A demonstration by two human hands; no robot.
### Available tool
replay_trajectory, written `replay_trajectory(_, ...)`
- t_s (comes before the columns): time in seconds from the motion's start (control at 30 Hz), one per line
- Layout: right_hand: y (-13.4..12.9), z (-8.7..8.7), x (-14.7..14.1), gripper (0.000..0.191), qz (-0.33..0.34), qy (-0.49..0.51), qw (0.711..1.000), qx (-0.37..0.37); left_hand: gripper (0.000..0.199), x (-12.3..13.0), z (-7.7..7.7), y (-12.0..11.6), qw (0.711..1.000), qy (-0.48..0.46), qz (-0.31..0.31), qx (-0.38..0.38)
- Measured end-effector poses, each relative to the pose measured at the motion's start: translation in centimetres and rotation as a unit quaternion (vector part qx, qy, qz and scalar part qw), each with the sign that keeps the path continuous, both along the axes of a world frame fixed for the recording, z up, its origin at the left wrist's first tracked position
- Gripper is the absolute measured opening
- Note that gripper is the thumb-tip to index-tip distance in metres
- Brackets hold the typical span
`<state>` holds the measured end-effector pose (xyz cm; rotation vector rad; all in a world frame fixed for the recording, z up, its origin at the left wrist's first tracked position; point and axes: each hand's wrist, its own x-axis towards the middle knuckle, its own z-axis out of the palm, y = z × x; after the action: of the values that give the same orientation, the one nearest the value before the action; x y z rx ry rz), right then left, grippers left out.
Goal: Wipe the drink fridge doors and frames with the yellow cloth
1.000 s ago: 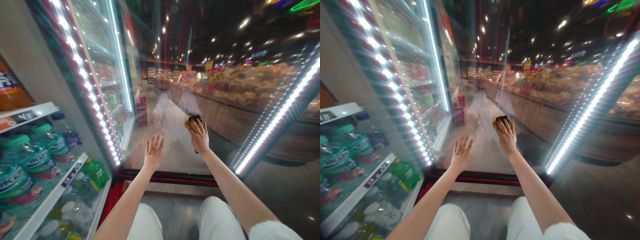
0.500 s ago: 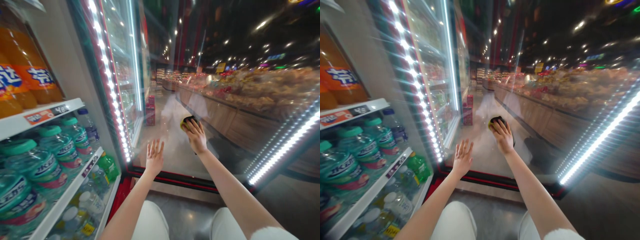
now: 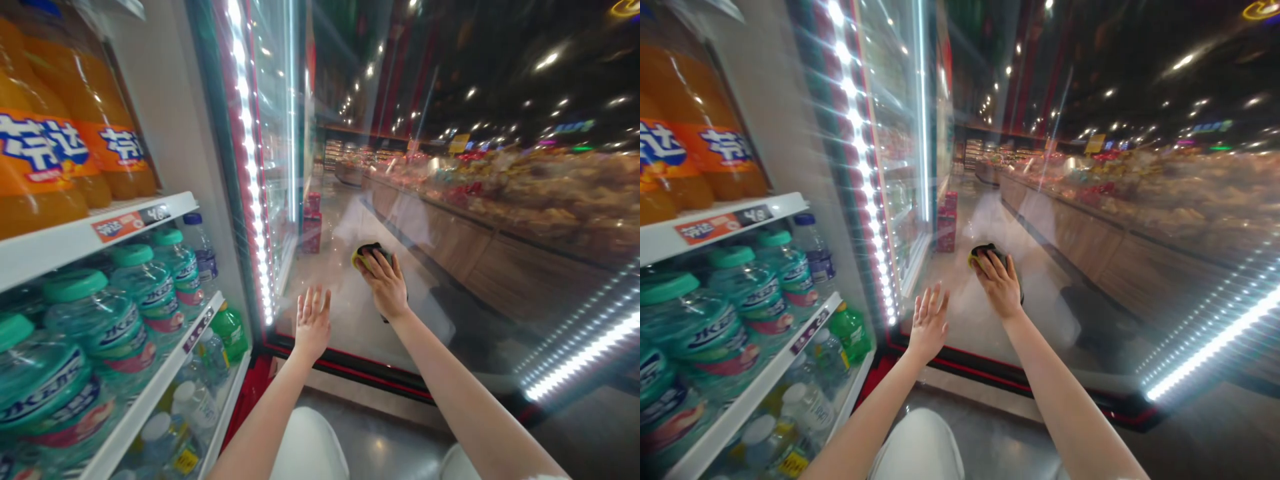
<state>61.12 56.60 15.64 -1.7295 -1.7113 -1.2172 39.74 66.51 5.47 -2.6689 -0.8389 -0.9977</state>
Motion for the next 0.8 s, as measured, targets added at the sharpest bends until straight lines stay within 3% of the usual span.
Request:
replay_trajectory(0.07, 2.4, 0.5, -1.5, 0.054, 0.000, 0.021, 1.000, 0.019, 0.091, 0.1, -0.2, 0.2, 1.000, 0.008, 0.001, -0.010)
replay_trajectory(0.17, 5.2, -0.4, -4.0, 0.054, 0.031, -0.001, 0.999, -0.022, 0.090, 0.2, -0.7, 0.2, 0.999, 0.025, -0.001, -0.023)
replay_trajectory(0.3, 5.2, -1.6, -4.6, 0.050, 0.083, -0.065, 0.988, -0.112, 0.089, -0.4, -1.4, 0.2, 0.999, 0.032, 0.014, -0.041)
replay_trajectory(0.4, 3.7, -0.3, -3.4, 0.049, 0.101, -0.093, 0.982, -0.129, 0.087, -1.3, -1.7, 0.7, 0.998, 0.022, 0.037, -0.049)
replay_trajectory(0.57, 4.9, 2.4, -3.1, 0.050, 0.067, -0.062, 0.995, -0.036, 0.086, -1.2, -1.5, 2.3, 0.992, -0.001, 0.099, -0.074)
replay_trajectory(0.7, 7.0, 0.4, -4.6, 0.053, 0.093, -0.095, 0.990, -0.055, 0.088, 0.3, -2.2, 2.4, 0.987, -0.032, 0.135, -0.083)
replay_trajectory(0.8, 6.3, -1.5, -4.5, 0.049, 0.118, -0.149, 0.976, -0.104, 0.090, 0.6, -3.4, 1.8, 0.984, -0.038, 0.153, -0.088)
